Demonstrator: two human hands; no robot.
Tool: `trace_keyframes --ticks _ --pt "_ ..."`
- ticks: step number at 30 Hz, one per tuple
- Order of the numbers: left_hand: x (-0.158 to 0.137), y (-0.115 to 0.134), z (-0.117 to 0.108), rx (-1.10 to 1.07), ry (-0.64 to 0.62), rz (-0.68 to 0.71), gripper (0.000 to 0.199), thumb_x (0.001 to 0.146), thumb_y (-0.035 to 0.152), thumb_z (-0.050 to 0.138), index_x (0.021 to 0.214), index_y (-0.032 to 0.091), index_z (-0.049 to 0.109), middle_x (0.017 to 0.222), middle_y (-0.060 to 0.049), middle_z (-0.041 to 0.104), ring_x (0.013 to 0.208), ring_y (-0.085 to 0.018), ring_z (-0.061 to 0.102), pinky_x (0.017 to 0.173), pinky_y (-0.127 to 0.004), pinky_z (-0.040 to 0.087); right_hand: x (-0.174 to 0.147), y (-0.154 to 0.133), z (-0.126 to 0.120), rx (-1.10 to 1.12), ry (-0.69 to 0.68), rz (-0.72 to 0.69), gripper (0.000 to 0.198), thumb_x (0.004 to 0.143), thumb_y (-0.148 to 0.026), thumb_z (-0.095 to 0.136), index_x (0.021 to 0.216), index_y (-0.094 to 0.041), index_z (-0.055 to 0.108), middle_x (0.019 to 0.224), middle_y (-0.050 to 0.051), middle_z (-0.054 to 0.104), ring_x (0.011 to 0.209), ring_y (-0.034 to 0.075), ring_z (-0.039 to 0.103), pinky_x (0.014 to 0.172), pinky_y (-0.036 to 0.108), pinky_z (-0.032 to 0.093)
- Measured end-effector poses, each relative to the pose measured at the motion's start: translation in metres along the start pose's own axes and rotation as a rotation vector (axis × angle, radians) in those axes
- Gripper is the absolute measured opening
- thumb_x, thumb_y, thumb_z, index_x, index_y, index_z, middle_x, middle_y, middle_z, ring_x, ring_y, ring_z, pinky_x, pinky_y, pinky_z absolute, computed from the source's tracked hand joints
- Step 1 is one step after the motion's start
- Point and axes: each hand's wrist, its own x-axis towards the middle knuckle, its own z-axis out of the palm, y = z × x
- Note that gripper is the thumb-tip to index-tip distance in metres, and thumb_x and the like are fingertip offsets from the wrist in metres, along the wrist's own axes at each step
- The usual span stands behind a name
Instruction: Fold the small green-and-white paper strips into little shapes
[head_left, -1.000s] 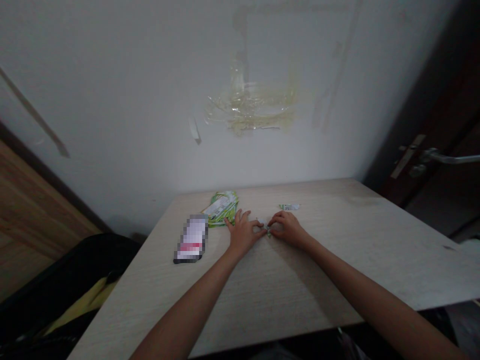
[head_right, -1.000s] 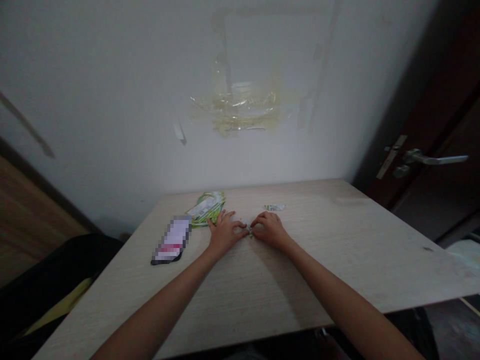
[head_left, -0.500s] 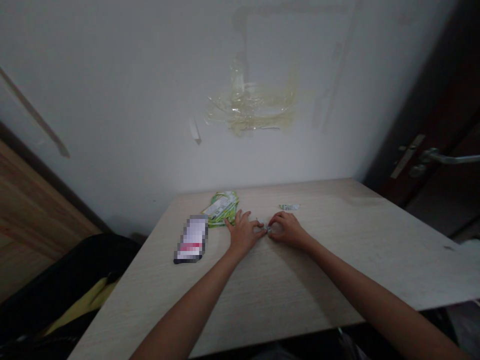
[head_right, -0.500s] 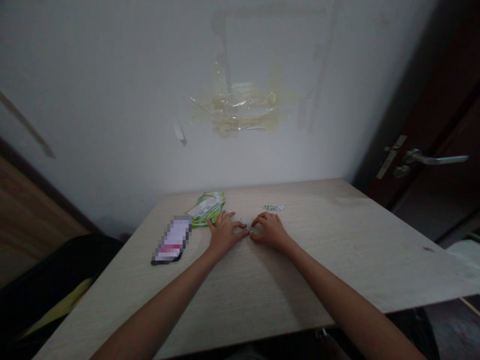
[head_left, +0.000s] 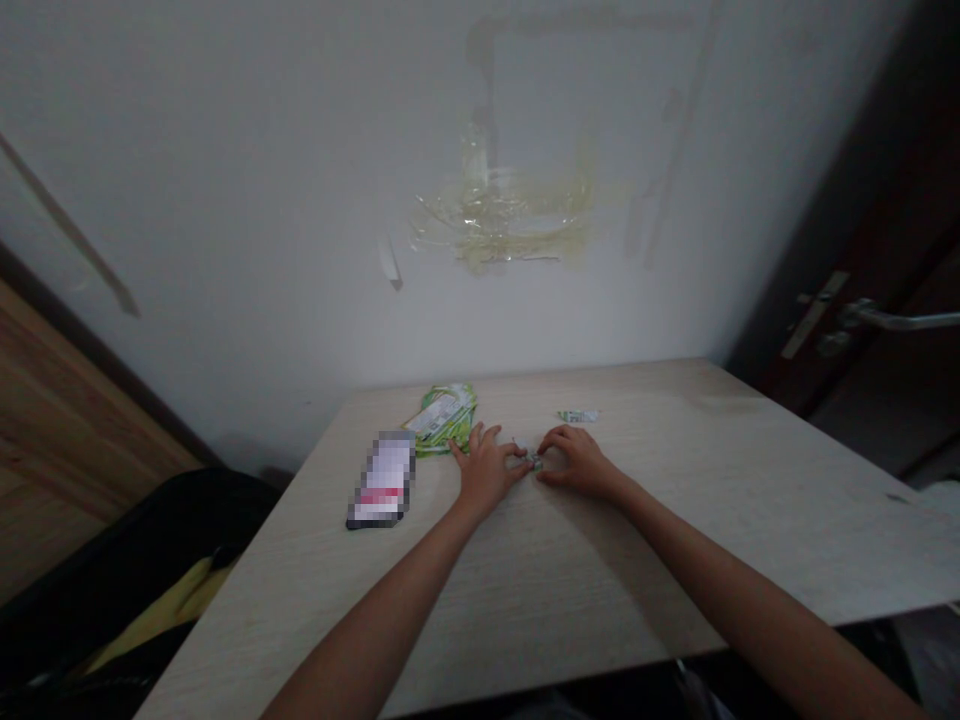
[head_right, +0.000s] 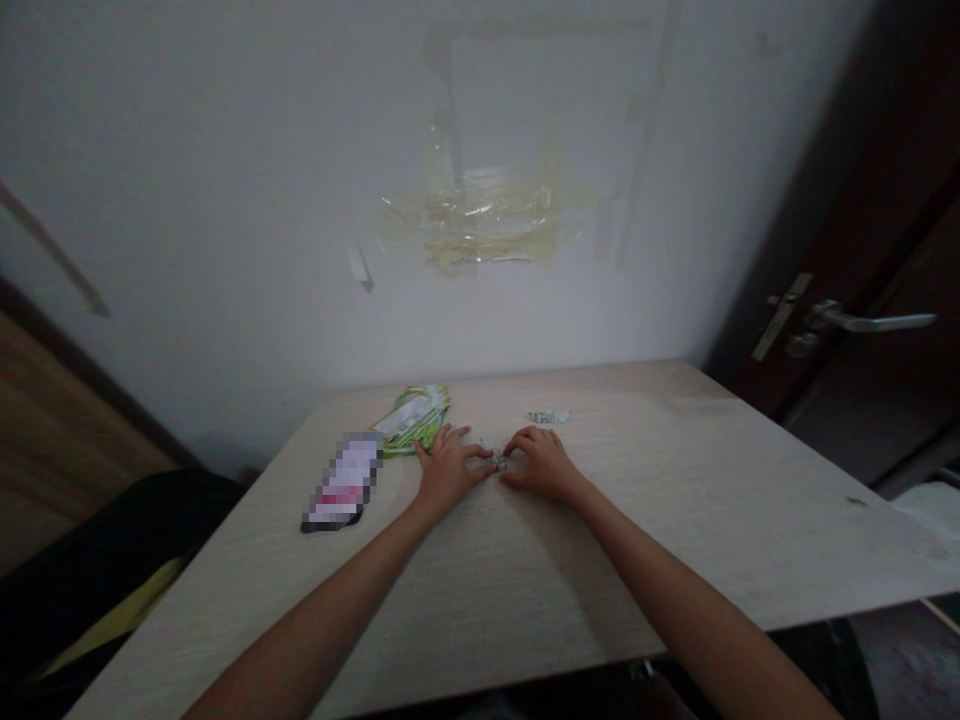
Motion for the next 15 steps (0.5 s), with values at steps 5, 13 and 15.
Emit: trace_keyframes --ticks 5,13,15 --pt "0.0 0.001 0.0 -0.024 -0.006 -0.015 0.028 0.079 0.059 0.068 0.099 0.042 0.076 0.145 -0.002 0.051 0.145 -0.038 0.026 0.11 -0.075 0.003 0.003 0.007 0.003 0.037 0.043 -0.014 0.022 0.081 -0.04 0.07 0.1 -0.029 0.075 0.11 0.006 0.066 0.108 0.023 0.059 0.099 0.041 0.042" --pt "-0.001 0.003 -0.004 -0.041 -0.014 -0.011 0.027 0.079 0.057 0.068 0.101 0.042 0.076 0.145 -0.004 0.051 0.145 -0.036 0.026 0.111 -0.074 0.003 0.001 -0.006 0.005 -0.034 0.099 0.031 0.019 0.08 -0.034 0.07 0.097 -0.027 0.075 0.105 0.006 0.065 0.104 0.023 0.059 0.096 0.041 0.043" --pt "-0.002 0.003 -0.004 -0.04 -0.009 -0.012 0.026 0.079 0.057 0.069 0.1 0.042 0.076 0.145 -0.004 0.051 0.145 -0.036 0.026 0.111 -0.074 0.003 0.0 -0.007 0.003 -0.035 0.089 0.029 0.021 0.079 -0.036 0.071 0.098 -0.027 0.074 0.106 0.006 0.064 0.105 0.023 0.059 0.097 0.041 0.043"
